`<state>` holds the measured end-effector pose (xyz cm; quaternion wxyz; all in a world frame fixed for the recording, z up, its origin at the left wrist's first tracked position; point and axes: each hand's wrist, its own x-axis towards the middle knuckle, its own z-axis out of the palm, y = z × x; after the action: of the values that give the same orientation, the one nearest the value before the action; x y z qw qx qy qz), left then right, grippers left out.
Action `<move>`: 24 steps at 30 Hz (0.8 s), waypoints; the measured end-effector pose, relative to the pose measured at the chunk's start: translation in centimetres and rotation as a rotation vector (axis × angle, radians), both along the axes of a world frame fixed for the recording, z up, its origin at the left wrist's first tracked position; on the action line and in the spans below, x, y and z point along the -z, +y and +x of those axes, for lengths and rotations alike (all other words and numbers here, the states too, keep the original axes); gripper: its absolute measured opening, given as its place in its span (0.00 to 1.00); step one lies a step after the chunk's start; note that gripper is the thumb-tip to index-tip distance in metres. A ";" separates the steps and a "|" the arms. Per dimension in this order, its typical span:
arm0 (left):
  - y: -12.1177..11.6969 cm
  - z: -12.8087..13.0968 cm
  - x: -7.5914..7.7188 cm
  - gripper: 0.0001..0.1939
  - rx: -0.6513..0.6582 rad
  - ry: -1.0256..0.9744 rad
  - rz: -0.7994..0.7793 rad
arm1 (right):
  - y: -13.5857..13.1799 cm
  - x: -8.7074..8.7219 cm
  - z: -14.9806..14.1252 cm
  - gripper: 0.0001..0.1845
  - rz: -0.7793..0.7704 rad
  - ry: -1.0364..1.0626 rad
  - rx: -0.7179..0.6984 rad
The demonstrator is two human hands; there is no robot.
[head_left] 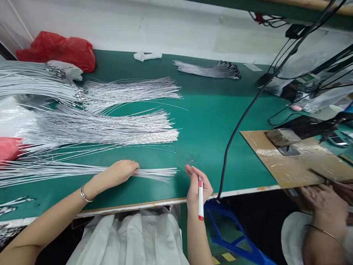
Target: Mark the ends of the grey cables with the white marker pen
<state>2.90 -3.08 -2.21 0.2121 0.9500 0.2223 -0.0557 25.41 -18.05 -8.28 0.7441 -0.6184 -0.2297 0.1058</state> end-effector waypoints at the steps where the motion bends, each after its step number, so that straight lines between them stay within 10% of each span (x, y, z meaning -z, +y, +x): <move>1: 0.1 0.0 -0.1 0.16 -0.011 0.011 0.002 | -0.1 0.2 0.0 0.09 -0.006 0.013 0.002; 15: 0.0 -0.2 -1.3 0.15 -0.013 -0.007 -0.093 | 2.2 -3.7 0.4 0.16 0.073 0.247 -0.222; 24: -1.7 -0.9 0.2 0.11 0.092 0.029 0.176 | 1.5 -3.5 0.4 0.15 0.061 0.207 -0.242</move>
<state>1.99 -4.77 -2.46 0.1217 0.9733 0.1854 -0.0594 25.84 -16.59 -4.80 0.7642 -0.5490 -0.2276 0.2507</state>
